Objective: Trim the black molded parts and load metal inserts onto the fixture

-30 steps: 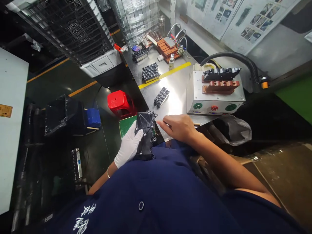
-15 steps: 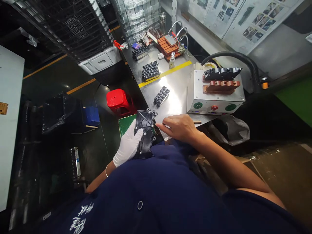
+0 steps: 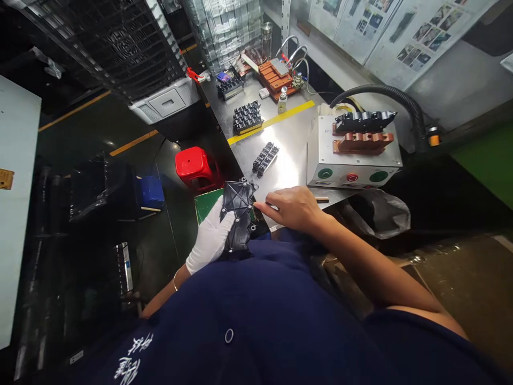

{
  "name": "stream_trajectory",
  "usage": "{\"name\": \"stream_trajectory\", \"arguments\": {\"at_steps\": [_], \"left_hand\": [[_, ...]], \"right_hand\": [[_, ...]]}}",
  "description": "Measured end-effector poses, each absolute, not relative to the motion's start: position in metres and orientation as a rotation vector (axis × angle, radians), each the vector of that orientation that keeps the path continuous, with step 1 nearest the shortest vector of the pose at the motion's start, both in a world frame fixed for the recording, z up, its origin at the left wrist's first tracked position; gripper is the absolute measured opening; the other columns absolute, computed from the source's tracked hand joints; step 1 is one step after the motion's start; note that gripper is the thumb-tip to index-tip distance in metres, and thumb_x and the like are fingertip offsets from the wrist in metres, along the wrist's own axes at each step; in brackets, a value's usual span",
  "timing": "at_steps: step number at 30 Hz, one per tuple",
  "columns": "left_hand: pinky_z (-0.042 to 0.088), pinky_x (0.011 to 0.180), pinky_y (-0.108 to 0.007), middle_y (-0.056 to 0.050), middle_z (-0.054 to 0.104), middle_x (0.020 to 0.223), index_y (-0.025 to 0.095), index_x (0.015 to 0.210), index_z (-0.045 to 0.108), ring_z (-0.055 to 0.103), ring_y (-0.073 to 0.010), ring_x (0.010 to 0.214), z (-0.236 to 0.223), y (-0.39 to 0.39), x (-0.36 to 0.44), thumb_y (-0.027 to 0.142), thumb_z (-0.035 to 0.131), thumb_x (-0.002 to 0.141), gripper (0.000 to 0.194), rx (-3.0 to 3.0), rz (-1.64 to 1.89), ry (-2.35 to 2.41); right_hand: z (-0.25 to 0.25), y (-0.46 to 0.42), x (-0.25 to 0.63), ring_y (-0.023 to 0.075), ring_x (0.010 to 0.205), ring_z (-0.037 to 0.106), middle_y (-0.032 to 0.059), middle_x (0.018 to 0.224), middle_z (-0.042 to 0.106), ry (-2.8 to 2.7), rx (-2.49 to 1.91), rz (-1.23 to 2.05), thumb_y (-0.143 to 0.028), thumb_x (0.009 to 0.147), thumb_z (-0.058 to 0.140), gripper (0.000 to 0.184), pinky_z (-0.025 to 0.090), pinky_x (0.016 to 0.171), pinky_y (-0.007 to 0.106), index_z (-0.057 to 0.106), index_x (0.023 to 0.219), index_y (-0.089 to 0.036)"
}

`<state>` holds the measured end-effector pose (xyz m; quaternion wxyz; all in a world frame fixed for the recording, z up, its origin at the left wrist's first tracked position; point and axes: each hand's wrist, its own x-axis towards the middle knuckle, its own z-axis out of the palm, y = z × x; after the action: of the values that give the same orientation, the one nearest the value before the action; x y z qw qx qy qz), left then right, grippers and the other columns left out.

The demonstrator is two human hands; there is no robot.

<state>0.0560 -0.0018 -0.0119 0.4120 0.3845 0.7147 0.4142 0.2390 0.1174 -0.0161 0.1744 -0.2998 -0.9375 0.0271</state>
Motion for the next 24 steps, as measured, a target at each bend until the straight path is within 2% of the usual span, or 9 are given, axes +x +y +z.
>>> {"name": "stream_trajectory", "arguments": {"at_steps": [9, 16, 24], "left_hand": [[0.036, 0.114, -0.028, -0.003, 0.051, 0.147, 0.02, 0.14, 0.049, 0.05, -0.0168, 0.132, -0.0183, -0.0013, 0.0607, 0.029, 0.052, 0.091, 0.05, 0.787, 1.273, 1.584], [0.036, 0.114, -0.028, -0.004, 0.053, 0.145, 0.019, 0.14, 0.048, 0.051, -0.0167, 0.13, -0.0185, 0.0019, 0.0606, 0.027, 0.051, 0.091, 0.05, 0.79, 1.246, 1.614], [0.037, 0.113, -0.027, -0.004, 0.052, 0.146, 0.019, 0.141, 0.047, 0.051, -0.0163, 0.131, -0.021, 0.0032, 0.0595, 0.028, 0.052, 0.091, 0.051, 0.799, 1.249, 1.647]], "right_hand": [[-0.0222, 0.1121, 0.2399, 0.0084, 0.044, 0.036, -0.001, 0.046, 0.048, -2.553, -0.901, 0.259, -0.051, 0.098, 0.038, 0.06, 0.022, 0.051, 0.026, 0.053, 0.051, -0.017], [-0.0201, 0.1088, 0.2382, 0.0093, 0.045, 0.037, 0.0001, 0.048, 0.049, -2.558, -1.009, 0.19, -0.053, 0.097, 0.038, 0.059, 0.018, 0.05, 0.027, 0.054, 0.052, -0.017], [-0.02, 0.1088, 0.2403, 0.0089, 0.045, 0.034, -0.0012, 0.046, 0.045, -2.559, -0.992, 0.252, -0.051, 0.097, 0.04, 0.058, 0.019, 0.051, 0.027, 0.052, 0.051, -0.018]]}}
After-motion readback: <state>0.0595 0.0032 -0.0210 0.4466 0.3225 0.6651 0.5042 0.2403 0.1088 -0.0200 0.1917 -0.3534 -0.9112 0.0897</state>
